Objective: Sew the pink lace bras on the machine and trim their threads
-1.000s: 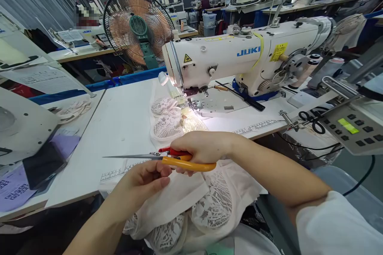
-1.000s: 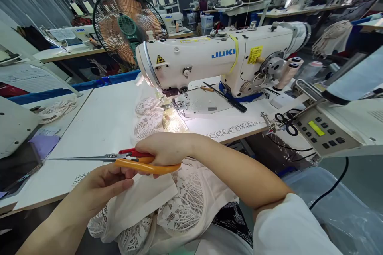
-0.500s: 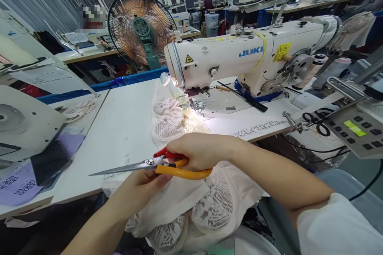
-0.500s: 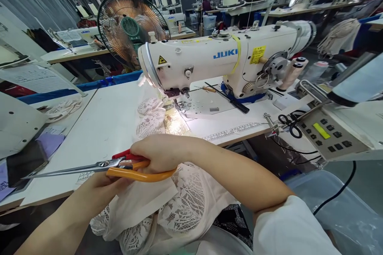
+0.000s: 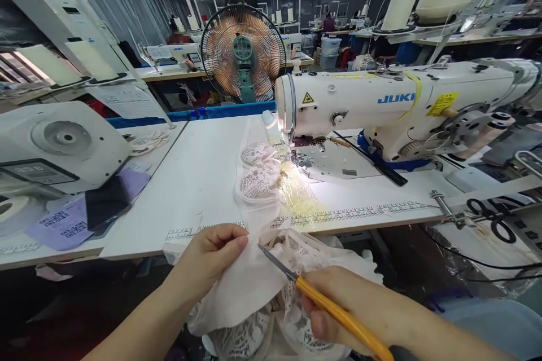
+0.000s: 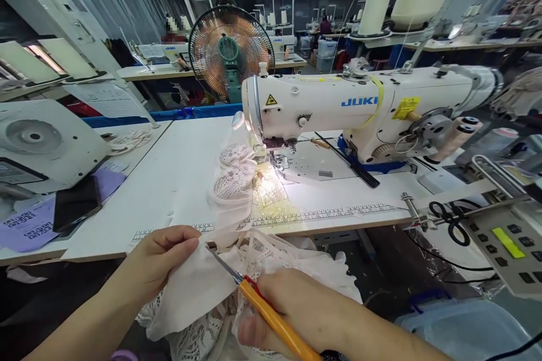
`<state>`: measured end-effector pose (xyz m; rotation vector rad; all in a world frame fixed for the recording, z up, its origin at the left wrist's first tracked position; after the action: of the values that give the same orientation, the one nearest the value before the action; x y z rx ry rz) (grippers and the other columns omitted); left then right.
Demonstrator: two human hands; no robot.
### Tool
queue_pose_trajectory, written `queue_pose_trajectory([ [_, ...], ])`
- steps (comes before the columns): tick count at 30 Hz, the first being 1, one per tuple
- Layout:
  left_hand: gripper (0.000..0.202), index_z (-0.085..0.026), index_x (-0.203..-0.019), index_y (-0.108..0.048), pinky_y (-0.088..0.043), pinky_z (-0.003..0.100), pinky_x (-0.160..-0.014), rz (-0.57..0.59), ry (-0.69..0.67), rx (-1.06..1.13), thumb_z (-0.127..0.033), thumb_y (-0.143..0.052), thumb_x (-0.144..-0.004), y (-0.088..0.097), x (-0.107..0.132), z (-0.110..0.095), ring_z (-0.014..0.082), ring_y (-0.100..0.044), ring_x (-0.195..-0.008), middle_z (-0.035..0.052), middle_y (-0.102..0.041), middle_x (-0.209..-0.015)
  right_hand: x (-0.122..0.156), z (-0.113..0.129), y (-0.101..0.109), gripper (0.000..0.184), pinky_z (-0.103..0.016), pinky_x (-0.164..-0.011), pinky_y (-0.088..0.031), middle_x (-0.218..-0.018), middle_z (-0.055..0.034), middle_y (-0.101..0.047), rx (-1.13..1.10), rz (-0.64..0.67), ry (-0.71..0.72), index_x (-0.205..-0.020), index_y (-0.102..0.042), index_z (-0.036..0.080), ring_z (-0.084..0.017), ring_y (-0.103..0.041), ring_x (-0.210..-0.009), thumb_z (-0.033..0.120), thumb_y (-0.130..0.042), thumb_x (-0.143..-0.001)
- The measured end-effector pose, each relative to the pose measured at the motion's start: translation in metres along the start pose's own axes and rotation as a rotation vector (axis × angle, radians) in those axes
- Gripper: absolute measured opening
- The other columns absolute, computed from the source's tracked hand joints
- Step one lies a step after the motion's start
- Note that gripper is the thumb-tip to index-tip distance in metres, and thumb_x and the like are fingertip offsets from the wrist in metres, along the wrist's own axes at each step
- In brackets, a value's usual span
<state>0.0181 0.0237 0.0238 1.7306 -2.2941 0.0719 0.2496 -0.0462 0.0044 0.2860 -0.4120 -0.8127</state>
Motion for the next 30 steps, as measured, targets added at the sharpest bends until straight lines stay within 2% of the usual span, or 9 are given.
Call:
queue_pose_trajectory([
  [3,0.019,-0.016,-0.061,-0.068,-0.032,0.016,-0.043,0.026,0.009,-0.004,-0.035,-0.072,-0.064,-0.003,0.0,0.0,0.0077,-0.041,-0.049,-0.0022,-0.055,-0.055,-0.007,0.002,-0.002,0.024,-0.019,-0.043,-0.028,-0.059,0.005,-0.043,-0.007,0.015,0.004,-0.068,-0.044,0.019,-0.008,-0.035,-0.05,0.035,-0.058,-0.078],
  [9,0.025,-0.016,-0.059,-0.06,-0.028,0.015,-0.037,0.021,0.007,-0.049,-0.038,-0.065,-0.069,-0.006,0.006,-0.001,0.0063,-0.034,-0.043,-0.0044,-0.046,-0.051,-0.016,0.016,0.0,0.032,-0.019,-0.04,-0.022,-0.056,0.006,-0.036,0.076,-0.054,0.022,-0.065,-0.037,0.019,-0.007,-0.028,-0.048,0.042,-0.054,-0.08],
  [15,0.027,-0.016,-0.054,-0.054,-0.027,0.015,-0.038,-0.025,-0.012,-0.113,-0.038,-0.062,-0.069,-0.011,0.008,-0.004,0.0064,-0.032,-0.044,-0.005,-0.042,-0.048,-0.018,0.017,-0.003,0.032,-0.02,-0.042,-0.023,-0.056,0.0062,-0.039,0.131,-0.12,0.056,-0.067,-0.038,0.02,-0.007,-0.031,-0.049,0.043,-0.059,-0.077],
  [23,0.027,-0.015,-0.056,-0.056,-0.026,0.015,-0.038,-0.026,-0.009,-0.097,-0.039,-0.062,-0.068,-0.013,0.006,-0.006,0.0065,-0.031,-0.045,-0.0047,-0.042,-0.049,-0.025,0.011,-0.015,0.028,-0.02,-0.039,-0.021,-0.056,0.0065,-0.037,0.004,-0.141,0.085,-0.068,-0.038,0.02,-0.007,-0.029,-0.048,0.038,-0.057,-0.079],
  [30,0.025,-0.015,-0.057,-0.058,-0.028,0.015,-0.039,-0.007,-0.023,-0.074,-0.037,-0.062,-0.069,-0.012,0.006,-0.004,0.007,-0.033,-0.046,-0.0041,-0.044,-0.05,-0.02,0.018,-0.004,0.023,-0.02,-0.042,-0.027,-0.06,0.0045,-0.043,0.023,-0.078,0.138,-0.071,-0.04,0.02,-0.008,-0.037,-0.049,0.036,-0.056,-0.075],
])
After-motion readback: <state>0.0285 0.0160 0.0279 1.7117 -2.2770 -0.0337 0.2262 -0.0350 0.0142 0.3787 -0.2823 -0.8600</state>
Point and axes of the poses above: each hand's wrist, its own x-axis away from the middle knuckle, its own y-axis out of the back of the hand, z = x × y, the point moved 1 cm from there along -x, towards the middle knuckle
